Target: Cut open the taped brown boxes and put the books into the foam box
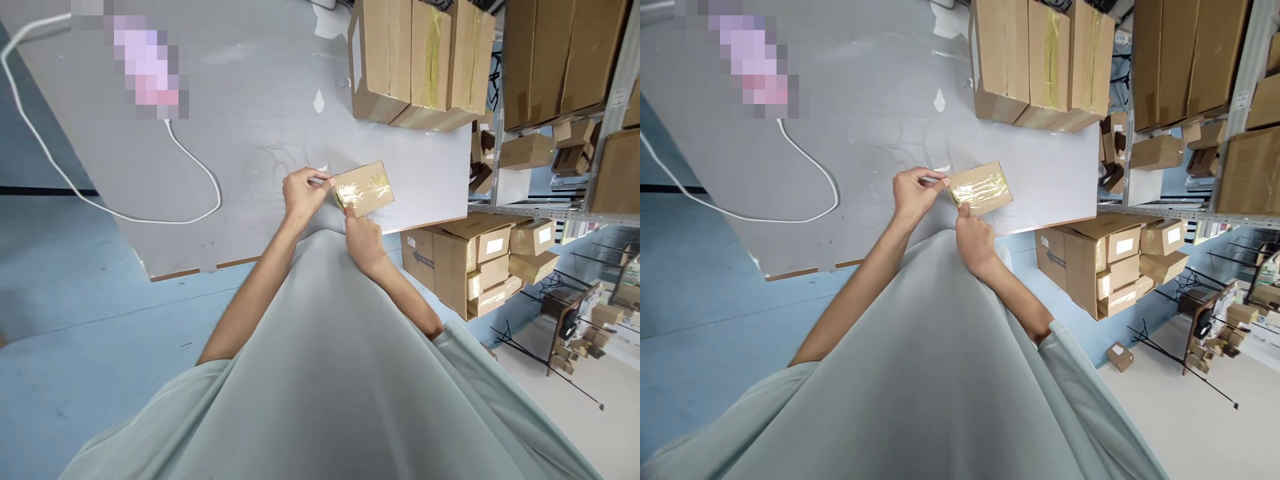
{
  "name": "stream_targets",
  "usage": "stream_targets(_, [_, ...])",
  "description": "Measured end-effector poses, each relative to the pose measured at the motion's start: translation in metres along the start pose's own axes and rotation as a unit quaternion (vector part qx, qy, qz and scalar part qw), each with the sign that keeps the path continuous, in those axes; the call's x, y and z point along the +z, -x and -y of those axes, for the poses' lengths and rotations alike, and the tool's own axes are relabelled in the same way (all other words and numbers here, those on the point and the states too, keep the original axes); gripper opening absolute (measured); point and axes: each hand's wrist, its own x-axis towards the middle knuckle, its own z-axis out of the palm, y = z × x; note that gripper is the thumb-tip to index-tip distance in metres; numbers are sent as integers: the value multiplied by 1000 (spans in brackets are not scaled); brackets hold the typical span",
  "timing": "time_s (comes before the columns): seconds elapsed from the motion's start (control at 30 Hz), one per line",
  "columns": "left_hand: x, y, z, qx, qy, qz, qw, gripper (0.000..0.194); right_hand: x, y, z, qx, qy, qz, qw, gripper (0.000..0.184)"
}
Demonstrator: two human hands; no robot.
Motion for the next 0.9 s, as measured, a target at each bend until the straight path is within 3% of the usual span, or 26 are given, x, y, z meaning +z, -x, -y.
stream_targets(0.1, [1,2,2,-3,-6,-1,1000,16,1,4,-1,53,-5,-23,998,59])
stream_targets(0.23, [5,2,4,-13,1,-5,1000,18,-3,3,-2,31,-26,-28,999,55])
stream_targets(0.33, [5,0,4,-22,5,-11,1000,19,-7,9,-10,24,-31,4,999,58])
stream_targets(0.43, [2,0,0,-22,-22,-11,999,20,-13,24,-29,12,-35,46,998,64])
stream_targets(0.57, [1,13,-17,31,-80,-24,996,35,-24,45,-69,-9,-81,10,997,63])
stream_targets(0.67, [19,28,-38,133,-145,-25,980,42,-26,48,-105,11,-128,-30,991,62])
stream_targets(0.77, [50,39,-51,230,-198,48,952,42,-20,38,-136,37,-152,-72,985,63])
stream_targets(0.9, [77,39,-48,276,-238,107,925,49,-11,15,-154,21,-161,-111,980,64])
